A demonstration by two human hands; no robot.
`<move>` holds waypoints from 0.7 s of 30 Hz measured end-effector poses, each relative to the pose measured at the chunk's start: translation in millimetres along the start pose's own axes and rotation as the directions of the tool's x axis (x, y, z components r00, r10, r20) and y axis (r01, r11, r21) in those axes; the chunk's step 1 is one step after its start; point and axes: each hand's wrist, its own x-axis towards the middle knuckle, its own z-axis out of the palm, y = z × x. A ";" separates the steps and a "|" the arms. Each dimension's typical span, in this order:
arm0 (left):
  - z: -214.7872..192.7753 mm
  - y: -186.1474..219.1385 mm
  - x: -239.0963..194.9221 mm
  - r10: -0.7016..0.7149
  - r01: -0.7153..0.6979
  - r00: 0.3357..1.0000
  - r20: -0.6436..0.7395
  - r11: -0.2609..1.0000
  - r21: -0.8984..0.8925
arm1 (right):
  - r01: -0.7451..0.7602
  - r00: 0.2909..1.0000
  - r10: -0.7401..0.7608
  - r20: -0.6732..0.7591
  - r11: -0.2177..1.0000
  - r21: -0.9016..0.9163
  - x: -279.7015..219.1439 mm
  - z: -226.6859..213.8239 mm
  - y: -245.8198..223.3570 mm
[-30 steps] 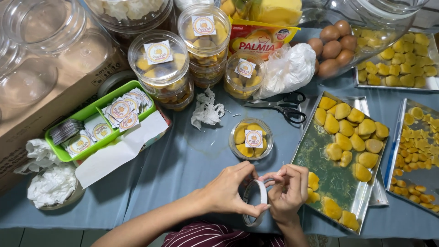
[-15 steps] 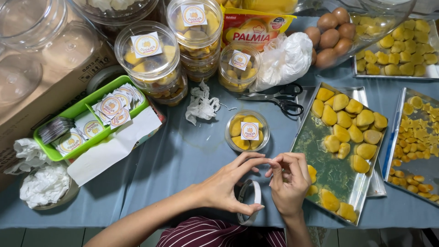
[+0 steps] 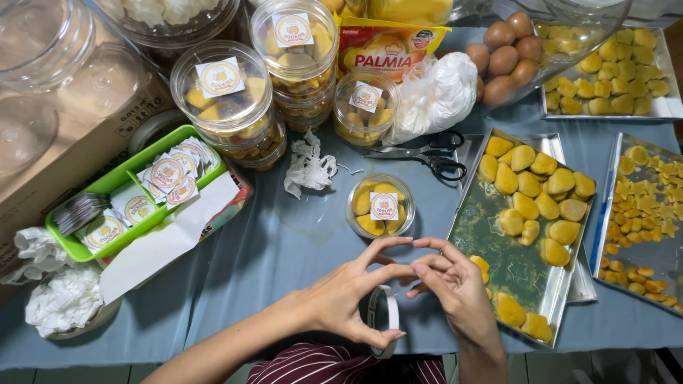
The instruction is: Packaging cookies into plastic jars, cleaning the containers, and applying labels.
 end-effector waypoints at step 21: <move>-23.8 8.1 0.1 0.065 -0.073 0.995 -0.080 0.992 -0.101 | 0.328 0.852 -0.425 0.305 -0.020 -0.945 134.7 -68.7 -21.1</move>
